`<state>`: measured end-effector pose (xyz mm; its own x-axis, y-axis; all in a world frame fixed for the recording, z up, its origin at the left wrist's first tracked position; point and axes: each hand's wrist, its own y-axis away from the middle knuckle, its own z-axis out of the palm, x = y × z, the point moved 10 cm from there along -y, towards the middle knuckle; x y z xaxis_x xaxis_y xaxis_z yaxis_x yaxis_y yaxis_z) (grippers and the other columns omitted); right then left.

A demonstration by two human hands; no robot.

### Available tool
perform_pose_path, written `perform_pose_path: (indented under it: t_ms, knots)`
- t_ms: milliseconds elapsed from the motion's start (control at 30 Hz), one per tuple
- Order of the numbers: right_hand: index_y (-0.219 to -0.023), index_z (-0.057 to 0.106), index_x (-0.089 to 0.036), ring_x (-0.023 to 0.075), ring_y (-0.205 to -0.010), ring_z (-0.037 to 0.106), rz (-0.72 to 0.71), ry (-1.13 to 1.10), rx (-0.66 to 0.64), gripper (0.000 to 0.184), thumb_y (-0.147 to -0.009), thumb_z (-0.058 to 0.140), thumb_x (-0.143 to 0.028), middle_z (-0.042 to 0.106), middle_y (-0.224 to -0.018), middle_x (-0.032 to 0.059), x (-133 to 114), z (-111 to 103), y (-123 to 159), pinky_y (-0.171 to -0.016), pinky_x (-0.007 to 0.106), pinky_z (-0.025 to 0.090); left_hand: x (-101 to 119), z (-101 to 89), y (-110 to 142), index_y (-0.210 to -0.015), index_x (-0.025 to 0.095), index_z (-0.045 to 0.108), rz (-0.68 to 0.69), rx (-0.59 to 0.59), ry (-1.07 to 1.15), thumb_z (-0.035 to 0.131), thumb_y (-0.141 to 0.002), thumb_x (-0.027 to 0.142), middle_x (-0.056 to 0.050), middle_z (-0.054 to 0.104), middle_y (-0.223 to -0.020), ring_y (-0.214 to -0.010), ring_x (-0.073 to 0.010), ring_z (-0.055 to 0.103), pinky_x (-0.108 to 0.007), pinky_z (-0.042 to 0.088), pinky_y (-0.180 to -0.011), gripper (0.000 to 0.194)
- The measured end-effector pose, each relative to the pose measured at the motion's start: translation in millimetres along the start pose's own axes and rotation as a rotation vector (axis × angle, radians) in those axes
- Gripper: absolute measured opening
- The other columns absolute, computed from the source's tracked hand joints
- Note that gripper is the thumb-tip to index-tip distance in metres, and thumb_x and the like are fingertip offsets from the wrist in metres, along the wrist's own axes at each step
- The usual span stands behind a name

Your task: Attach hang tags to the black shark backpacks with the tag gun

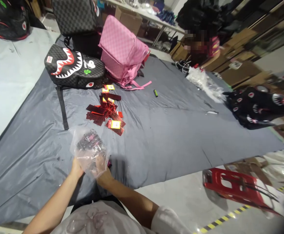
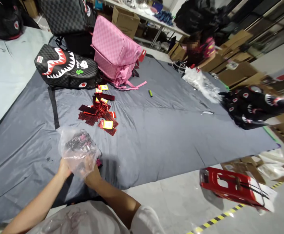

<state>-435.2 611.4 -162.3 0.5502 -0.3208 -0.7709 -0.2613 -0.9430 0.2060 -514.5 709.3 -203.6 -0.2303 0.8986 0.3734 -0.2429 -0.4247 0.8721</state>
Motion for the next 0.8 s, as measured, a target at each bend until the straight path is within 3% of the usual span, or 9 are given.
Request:
perform_pose_path:
  t_ms: [100, 167, 233, 300, 400, 500, 600, 700, 800]
  knots:
    - [-0.14, 0.049, -0.016, 0.0259, -0.131, 0.05, -0.028, -0.007, 0.047, 0.049, -0.091, 0.047, -0.016, 0.057, -0.137, 0.0135, 19.5, -45.2, 7.0, -0.114, 0.047, 0.04, 32.7, 23.6, 6.6, -0.128, 0.015, 0.058, 0.291, 0.096, -0.151, 0.041, -0.097, 0.055, -0.014, 0.07, -0.111, -0.1, -0.025, 0.069, -0.044, 0.055, -0.094, 0.053]
    - [-0.123, 0.061, -0.02, 0.021, -0.115, 0.06, -0.022, 0.027, 0.084, 0.035, -0.094, 0.043, -0.017, 0.067, -0.12, 0.0087, 45.3, -83.4, 10.8, -0.105, 0.04, 0.048, 64.0, 45.9, 44.9, -0.141, 0.019, 0.047, 0.723, 0.211, -0.407, 0.047, -0.096, 0.055, -0.015, 0.055, -0.139, -0.13, -0.0256, 0.053, -0.047, 0.039, -0.114, 0.058]
    - [-0.116, 0.064, -0.02, 0.0197, -0.109, 0.063, 0.021, 0.09, 0.156, 0.032, -0.093, 0.041, -0.018, 0.069, -0.114, 0.0081, 87.7, -127.7, 15.2, -0.101, 0.037, 0.051, 58.4, 95.7, 98.4, -0.151, 0.021, 0.036, 1.183, 0.216, -0.73, 0.056, -0.094, 0.043, -0.013, 0.037, -0.156, -0.146, -0.0266, 0.033, -0.048, 0.022, -0.123, 0.064]
    - [-0.118, 0.063, -0.017, 0.0203, -0.108, 0.064, 0.089, 0.156, 0.243, 0.034, -0.092, 0.041, -0.018, 0.07, -0.113, 0.0105, 146.7, -178.1, 17.0, -0.098, 0.036, 0.053, -7.1, 167.9, 124.0, -0.154, 0.024, 0.03, 1.435, -0.077, -1.019, 0.056, -0.094, 0.03, -0.011, 0.032, -0.16, -0.148, -0.0261, 0.029, -0.046, 0.022, -0.123, 0.066]
    - [-0.123, 0.061, -0.015, 0.0215, -0.111, 0.064, 0.161, 0.219, 0.349, 0.039, -0.093, 0.037, -0.019, 0.067, -0.118, 0.0144, 253.2, -269.2, 2.6, -0.098, 0.037, 0.052, -167.1, 269.6, 92.3, -0.154, 0.031, 0.031, 1.447, -0.541, -1.488, 0.052, -0.095, 0.026, -0.007, 0.03, -0.162, -0.147, -0.0253, 0.033, -0.044, 0.034, -0.118, 0.063]
    - [-0.13, 0.059, -0.011, 0.0267, -0.125, 0.056, 0.214, 0.272, 0.433, 0.044, -0.092, 0.039, -0.019, 0.06, -0.131, 0.0195, 362.6, -381.7, -34.7, -0.106, 0.043, 0.046, -273.2, 335.1, -0.9, -0.156, 0.025, 0.029, 1.379, -0.311, -1.827, 0.054, -0.093, 0.035, -0.015, 0.019, -0.164, -0.149, -0.0359, 0.025, -0.057, 0.036, -0.113, 0.068]
    - [-0.134, 0.057, -0.007, 0.0332, -0.128, 0.052, 0.29, 0.31, 0.461, 0.048, -0.089, 0.042, -0.018, 0.051, -0.14, 0.0256, 461.1, -490.7, -81.6, -0.107, 0.05, 0.042, -304.1, 365.3, -66.2, -0.158, 0.022, 0.022, 1.372, 0.085, -1.929, 0.05, -0.094, 0.037, -0.016, 0.023, -0.163, -0.149, -0.0368, 0.024, -0.059, 0.035, -0.111, 0.071]
    - [-0.145, 0.046, -0.009, 0.0355, -0.139, 0.038, 0.36, 0.341, 0.459, 0.054, -0.093, 0.039, -0.02, 0.031, -0.155, 0.0252, 537.1, -568.0, -134.4, -0.112, 0.051, 0.035, -321.2, 376.7, -79.5, -0.158, 0.022, 0.02, 1.358, 0.078, -2.079, 0.051, -0.092, 0.042, -0.016, 0.02, -0.164, -0.15, -0.0372, 0.021, -0.06, 0.03, -0.113, 0.076]
    - [-0.148, 0.044, -0.017, 0.0362, -0.141, 0.033, 0.407, 0.319, 0.442, 0.055, -0.094, 0.043, -0.022, 0.022, -0.16, 0.0217, 587.6, -607.7, -192.7, -0.11, 0.051, 0.035, -328.9, 370.8, -75.8, -0.159, 0.025, 0.016, 1.34, 0.081, -2.154, 0.051, -0.091, 0.04, -0.015, 0.024, -0.163, -0.15, -0.035, 0.022, -0.057, 0.03, -0.113, 0.077]
